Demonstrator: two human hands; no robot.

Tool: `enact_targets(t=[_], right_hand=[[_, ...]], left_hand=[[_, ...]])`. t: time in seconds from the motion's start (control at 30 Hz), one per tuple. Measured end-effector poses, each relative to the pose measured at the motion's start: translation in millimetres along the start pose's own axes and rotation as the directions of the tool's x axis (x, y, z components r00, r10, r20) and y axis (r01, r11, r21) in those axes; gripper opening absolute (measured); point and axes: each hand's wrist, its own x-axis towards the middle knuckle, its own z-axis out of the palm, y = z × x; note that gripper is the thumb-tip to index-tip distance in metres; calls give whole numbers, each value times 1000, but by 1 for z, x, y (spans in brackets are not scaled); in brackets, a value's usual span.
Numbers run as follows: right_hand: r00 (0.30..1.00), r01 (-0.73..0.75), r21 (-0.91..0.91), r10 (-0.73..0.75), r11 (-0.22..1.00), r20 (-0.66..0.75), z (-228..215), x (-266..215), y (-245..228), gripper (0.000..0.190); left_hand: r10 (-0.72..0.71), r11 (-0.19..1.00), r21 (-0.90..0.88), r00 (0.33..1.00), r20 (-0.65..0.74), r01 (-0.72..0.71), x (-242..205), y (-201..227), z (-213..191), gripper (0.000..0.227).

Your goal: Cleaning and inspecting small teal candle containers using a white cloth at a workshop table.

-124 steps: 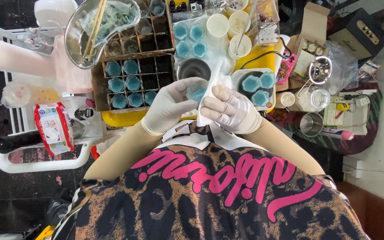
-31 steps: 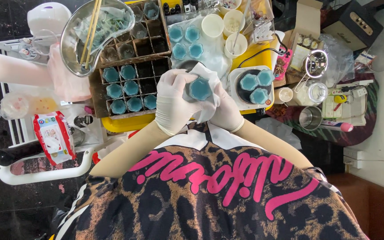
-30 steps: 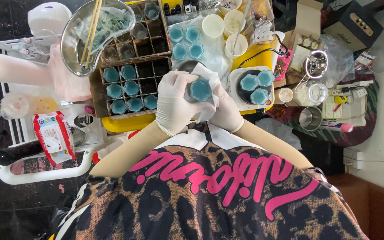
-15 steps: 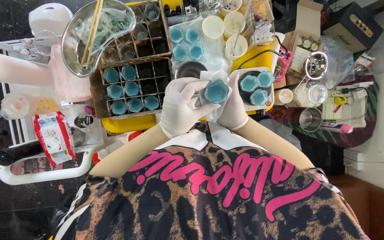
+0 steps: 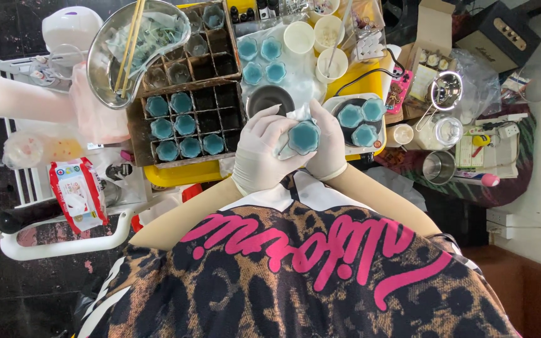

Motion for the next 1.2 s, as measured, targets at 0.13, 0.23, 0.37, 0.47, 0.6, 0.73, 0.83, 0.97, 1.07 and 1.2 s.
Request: enact_targets(t=[0.13,0.23,0.37,0.47,0.6,0.73,0.83,0.97,1.07,1.2], right_hand=[[998,69,-149,-70,986,-1,-22,4,7,30],[1000,-16,-106,16,994,-9,-16,2,6,31],[958,-286,44,285,957,34,23,-7,-8,41],[929,-362,-12,362,932,84,47,-17,-22,46],[909,-255,-94,272,962,314,11,-22,-22,47],[958,-222,-389,275,894,84,-24,-22,-25,43],[963,-205,-459,262,864,63,-33,-23,-36,40],[988,-91,-403,134,911,81,-22,-25,-45,47],[994,-65,-303,89,951,67,6,-27,-48,53],[996,-30,-322,56,946,72,3,-23,-39,54]], left_hand=[[-1,1000,25,999,-45,2,-2,2,0,60],[23,1000,13,997,-74,-22,0,1,-5,59],[44,998,-37,999,4,-44,3,-3,-16,58],[1,998,-67,1000,7,-1,10,1,-26,59],[30,999,-38,999,19,-29,21,1,-37,67],[31,999,-11,989,146,-30,24,4,-44,55],[-10,999,-39,995,102,14,24,2,-47,51],[-249,904,-328,962,115,274,26,-7,-52,46],[-420,548,-645,843,338,532,26,-21,-53,50],[-364,451,-728,851,378,516,28,-31,-56,50]])
